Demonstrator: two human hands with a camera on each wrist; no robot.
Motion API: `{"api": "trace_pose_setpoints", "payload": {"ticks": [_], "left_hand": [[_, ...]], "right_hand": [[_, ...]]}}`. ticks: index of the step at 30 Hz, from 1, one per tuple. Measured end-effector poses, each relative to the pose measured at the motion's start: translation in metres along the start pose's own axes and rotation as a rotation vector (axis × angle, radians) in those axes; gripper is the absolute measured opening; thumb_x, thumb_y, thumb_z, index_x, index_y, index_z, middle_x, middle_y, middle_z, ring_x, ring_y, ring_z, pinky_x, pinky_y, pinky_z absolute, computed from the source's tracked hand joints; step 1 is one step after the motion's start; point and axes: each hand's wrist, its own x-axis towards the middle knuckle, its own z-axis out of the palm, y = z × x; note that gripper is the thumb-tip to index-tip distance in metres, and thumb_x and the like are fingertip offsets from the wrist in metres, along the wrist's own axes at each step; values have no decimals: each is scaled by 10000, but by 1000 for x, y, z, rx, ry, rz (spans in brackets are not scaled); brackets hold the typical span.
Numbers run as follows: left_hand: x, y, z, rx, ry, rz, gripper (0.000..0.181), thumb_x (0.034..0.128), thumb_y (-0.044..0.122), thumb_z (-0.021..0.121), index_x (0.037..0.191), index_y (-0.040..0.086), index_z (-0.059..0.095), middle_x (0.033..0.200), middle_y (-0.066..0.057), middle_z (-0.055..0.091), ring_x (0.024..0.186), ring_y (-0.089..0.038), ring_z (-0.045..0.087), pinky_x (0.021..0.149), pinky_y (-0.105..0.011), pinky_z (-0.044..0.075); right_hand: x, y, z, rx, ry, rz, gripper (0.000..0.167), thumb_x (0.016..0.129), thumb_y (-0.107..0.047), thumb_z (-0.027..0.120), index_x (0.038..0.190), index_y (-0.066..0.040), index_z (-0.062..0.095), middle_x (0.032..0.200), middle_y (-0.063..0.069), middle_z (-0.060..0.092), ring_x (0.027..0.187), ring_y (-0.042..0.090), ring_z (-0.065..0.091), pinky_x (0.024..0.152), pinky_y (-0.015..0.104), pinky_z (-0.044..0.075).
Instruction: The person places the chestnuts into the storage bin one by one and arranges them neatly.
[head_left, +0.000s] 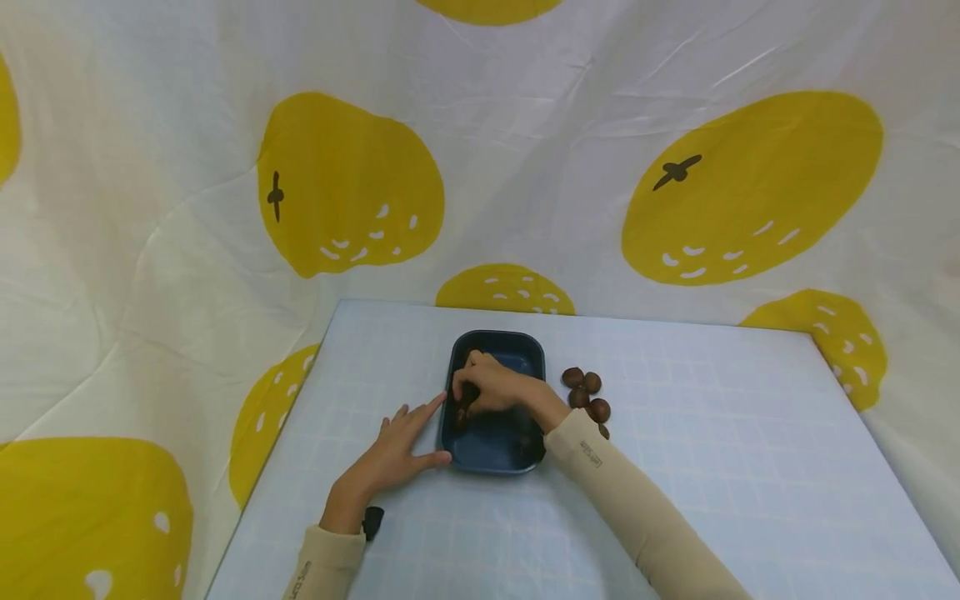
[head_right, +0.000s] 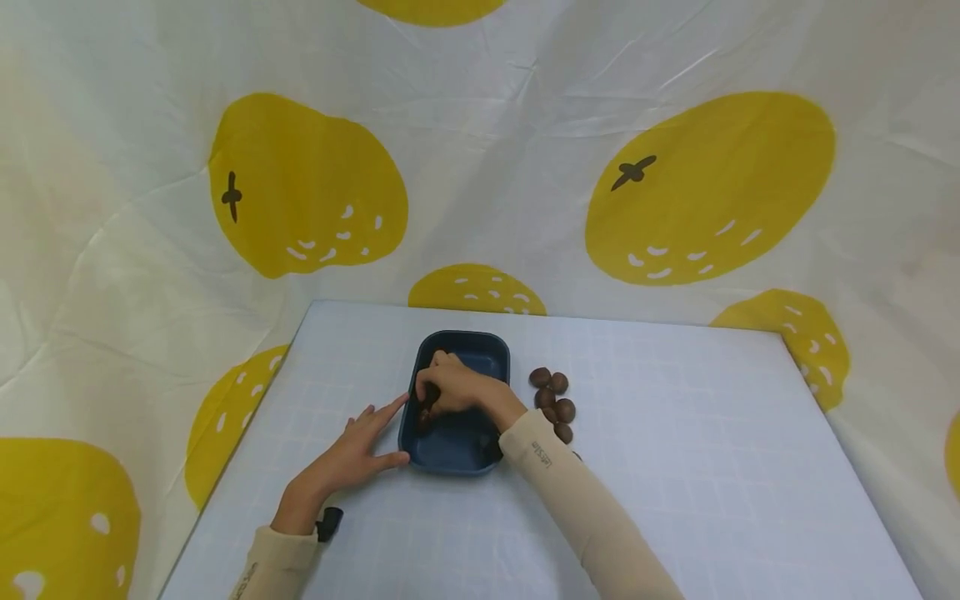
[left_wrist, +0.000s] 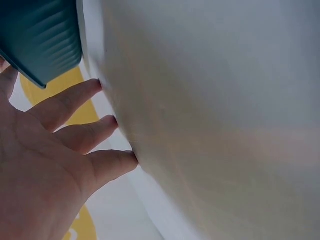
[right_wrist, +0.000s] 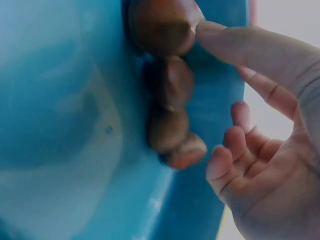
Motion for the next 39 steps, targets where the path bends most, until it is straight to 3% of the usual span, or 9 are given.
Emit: {"api": "trace_pose_setpoints", "payload": {"ticks": [5, 11, 15, 21, 25, 33, 39], "left_hand": [[0, -2, 2, 4, -6, -17, 937, 818, 664, 693, 1559, 535, 135, 1627, 29, 260, 1461, -507, 120, 1098, -734, 30], [-8, -5, 2, 9, -11, -20, 940, 818, 658, 695, 1569, 509, 149, 1619, -7, 286, 1445, -539, 130, 1084, -750, 30], [-10, -6, 3, -10, -21, -23, 939, 819, 649, 701, 1568, 511, 153, 1626, 19, 266, 1458, -520, 107, 1095, -736, 9], [-9, -5, 5, -12, -18, -22, 948, 823, 603, 731, 1570, 510, 154, 1622, -14, 277, 1460, -510, 111, 1099, -731, 16], [-8, -3, 5, -4, -15, -20, 951, 821, 609, 727, 1569, 514, 147, 1614, -44, 293, 1457, -516, 115, 1099, -732, 23], [-4, -1, 0, -6, 5, -8, 951, 822, 606, 727, 1581, 476, 169, 1614, -65, 288, 1453, -524, 120, 1096, -735, 25], [1, 1, -2, -2, -5, 5, 952, 822, 617, 720, 1579, 486, 157, 1614, -80, 289, 1451, -530, 115, 1096, -735, 22]], "right_hand": [[-17, -4, -19, 29, 103, 10, 219, 847, -174, 826, 1025, -165, 700, 1064, -5, 528, 1015, 200, 469, 869, 345, 439], [-53, -8, -38, 156, 277, 1, 203, 914, -210, 758, 1070, -92, 703, 1080, 68, 606, 1032, 312, 558, 886, 437, 488], [-83, -7, -43, 240, 382, 58, 192, 926, -222, 750, 1062, -99, 694, 1078, 146, 590, 987, 351, 557, 853, 505, 489], [-118, 8, -47, 234, 496, 160, 110, 941, -234, 730, 1021, -171, 688, 1060, 76, 597, 968, 297, 573, 834, 501, 500], [-136, 26, -48, 235, 544, 234, 115, 941, -222, 723, 1035, -162, 692, 1071, 61, 604, 965, 270, 581, 827, 529, 510], [-164, 66, -46, 211, 582, 377, 257, 957, -244, 705, 1151, -77, 675, 1093, 116, 605, 945, 277, 581, 791, 432, 504], [-184, 84, -34, 211, 585, 447, 272, 953, -227, 712, 1149, -42, 675, 1090, 116, 617, 933, 267, 580, 779, 408, 496]]}}
